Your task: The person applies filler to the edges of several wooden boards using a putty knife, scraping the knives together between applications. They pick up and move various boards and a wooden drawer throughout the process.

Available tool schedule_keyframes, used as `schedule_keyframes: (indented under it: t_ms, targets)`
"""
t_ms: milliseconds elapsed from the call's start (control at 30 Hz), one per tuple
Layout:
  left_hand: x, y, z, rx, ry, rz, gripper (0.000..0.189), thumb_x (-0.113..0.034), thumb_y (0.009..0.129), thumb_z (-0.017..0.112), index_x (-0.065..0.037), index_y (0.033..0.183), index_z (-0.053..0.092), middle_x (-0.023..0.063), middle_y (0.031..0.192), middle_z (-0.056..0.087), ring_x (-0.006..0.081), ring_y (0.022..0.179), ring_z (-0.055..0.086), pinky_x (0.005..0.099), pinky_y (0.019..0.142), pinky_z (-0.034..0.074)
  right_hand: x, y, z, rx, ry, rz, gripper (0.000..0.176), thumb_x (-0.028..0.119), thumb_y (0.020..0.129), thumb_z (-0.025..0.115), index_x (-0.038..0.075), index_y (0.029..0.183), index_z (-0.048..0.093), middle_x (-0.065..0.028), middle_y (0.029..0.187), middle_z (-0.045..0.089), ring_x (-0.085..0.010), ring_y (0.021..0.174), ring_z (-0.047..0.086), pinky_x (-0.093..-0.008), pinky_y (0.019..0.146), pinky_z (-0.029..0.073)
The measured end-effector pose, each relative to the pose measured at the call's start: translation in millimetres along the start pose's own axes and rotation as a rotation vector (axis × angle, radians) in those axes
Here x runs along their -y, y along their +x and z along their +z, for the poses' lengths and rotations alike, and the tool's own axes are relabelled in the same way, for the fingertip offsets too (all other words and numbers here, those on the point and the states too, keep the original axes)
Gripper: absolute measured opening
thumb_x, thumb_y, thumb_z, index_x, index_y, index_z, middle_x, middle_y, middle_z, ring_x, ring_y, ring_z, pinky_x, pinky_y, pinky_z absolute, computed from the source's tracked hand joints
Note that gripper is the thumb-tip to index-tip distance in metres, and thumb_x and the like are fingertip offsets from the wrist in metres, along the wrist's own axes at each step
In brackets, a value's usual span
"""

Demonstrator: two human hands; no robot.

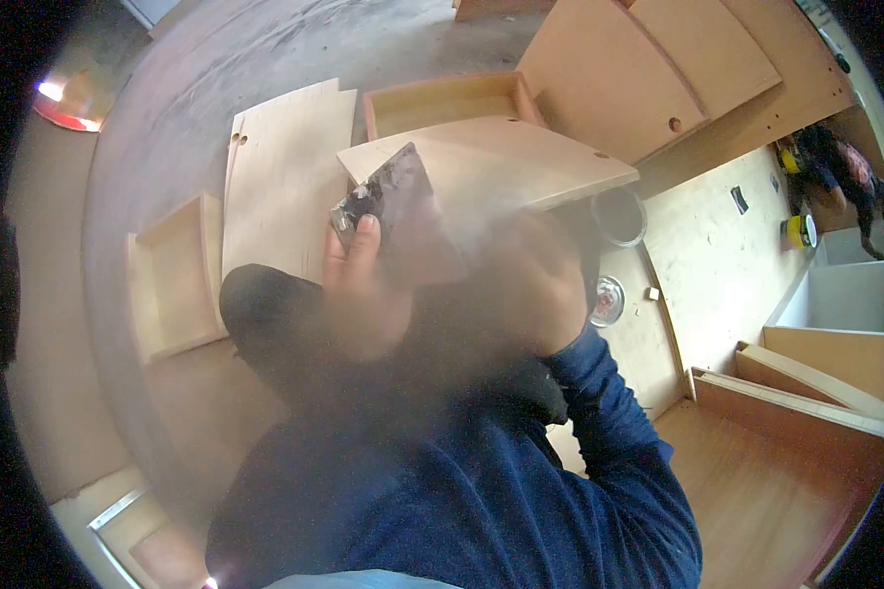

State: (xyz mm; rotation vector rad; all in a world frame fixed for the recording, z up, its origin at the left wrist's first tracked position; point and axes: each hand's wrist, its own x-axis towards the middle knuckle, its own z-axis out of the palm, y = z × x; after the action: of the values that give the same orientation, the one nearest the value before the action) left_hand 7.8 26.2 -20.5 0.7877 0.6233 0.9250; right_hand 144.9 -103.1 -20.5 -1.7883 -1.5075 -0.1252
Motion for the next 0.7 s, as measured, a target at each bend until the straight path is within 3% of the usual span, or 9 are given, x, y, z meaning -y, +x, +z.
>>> schedule_keyframes:
  t_ms: [133,200,367,500,567,600,633,667,700]
  targets:
    - [-5,-8,2,-0.003,0.321,0.215,0.018,-0.009,0.101,0.050,0.001,0.116,0.051,0.0093,0.108,0.062,0.0141,0.098,0.061,0.0276,0.085,0.050,9,19,-25,-0.104,-0.124,-0.007,0.048,-0.014,0.062,0.053,0.003,0.104,0.069,-0.0167,0.113,0.064,-0.0390,0.115,0.058,-0.0462,0.099,0.046]
    - [0,-10,4,-0.016,0.692,0.460,0.019,-0.009,0.099,0.054,0.004,0.113,0.051,0.0107,0.101,0.063,0.0134,0.090,0.062,0.0258,0.079,0.049,23,32,-38,-0.060,-0.169,-0.028,0.047,-0.013,0.063,0.055,0.005,0.104,0.069,-0.0153,0.113,0.064,-0.0382,0.115,0.058,-0.0461,0.097,0.046]
    - [6,-12,8,0.028,0.740,0.658,0.019,-0.005,0.097,0.056,0.006,0.112,0.051,0.0123,0.088,0.064,0.0156,0.078,0.064,0.0279,0.069,0.051,29,27,-29,0.098,-0.241,-0.104,0.046,-0.005,0.063,0.061,0.012,0.104,0.071,-0.0099,0.112,0.065,-0.0350,0.114,0.059,-0.0445,0.091,0.046]
    - [3,-10,4,-0.002,0.804,0.615,0.020,-0.006,0.098,0.056,0.006,0.113,0.050,0.0120,0.091,0.064,0.0148,0.080,0.063,0.0275,0.070,0.051,40,23,-23,0.289,-0.144,-0.165,0.049,-0.002,0.062,0.062,0.014,0.108,0.070,-0.0081,0.115,0.063,-0.0327,0.114,0.058,-0.0438,0.089,0.046]
    - [6,3,-2,-0.333,0.418,0.607,0.020,-0.009,0.099,0.055,0.006,0.112,0.051,0.0109,0.096,0.063,0.0142,0.082,0.062,0.0272,0.070,0.051,30,19,-22,0.316,-0.128,-0.173,0.047,-0.002,0.064,0.063,0.011,0.109,0.069,-0.0098,0.116,0.062,-0.0344,0.114,0.057,-0.0449,0.091,0.046]
    - [-4,10,0,-0.329,0.342,0.656,0.020,-0.011,0.100,0.055,0.005,0.112,0.051,0.0103,0.098,0.062,0.0138,0.083,0.061,0.0275,0.070,0.052,20,21,-21,0.285,-0.014,-0.110,0.046,-0.002,0.066,0.063,0.010,0.110,0.068,-0.0113,0.118,0.060,-0.0356,0.114,0.057,-0.0458,0.093,0.046]
    - [-16,18,2,-0.332,0.257,0.713,0.019,-0.012,0.101,0.054,0.004,0.111,0.051,0.0098,0.099,0.062,0.0134,0.084,0.061,0.0279,0.070,0.052,17,21,-21,0.231,0.037,-0.075,0.039,0.003,0.077,0.062,0.007,0.115,0.064,-0.0151,0.121,0.058,-0.0364,0.115,0.057,-0.0458,0.096,0.045]
    - [-21,18,1,-0.294,0.255,0.562,0.016,-0.012,0.102,0.051,0.001,0.111,0.052,0.0099,0.099,0.063,0.0144,0.084,0.063,0.0298,0.071,0.054,15,22,-22,0.175,0.089,-0.042,0.033,0.008,0.087,0.062,0.004,0.120,0.061,-0.0189,0.125,0.056,-0.0372,0.116,0.056,-0.0459,0.100,0.044]
    - [-22,15,3,-0.299,0.256,0.567,0.016,-0.012,0.102,0.051,0.001,0.111,0.052,0.0099,0.099,0.063,0.0144,0.084,0.063,0.0298,0.071,0.054,18,23,-21,0.176,0.094,-0.048,0.033,0.008,0.087,0.062,0.004,0.120,0.061,-0.0189,0.125,0.056,-0.0372,0.116,0.056,-0.0459,0.100,0.044]
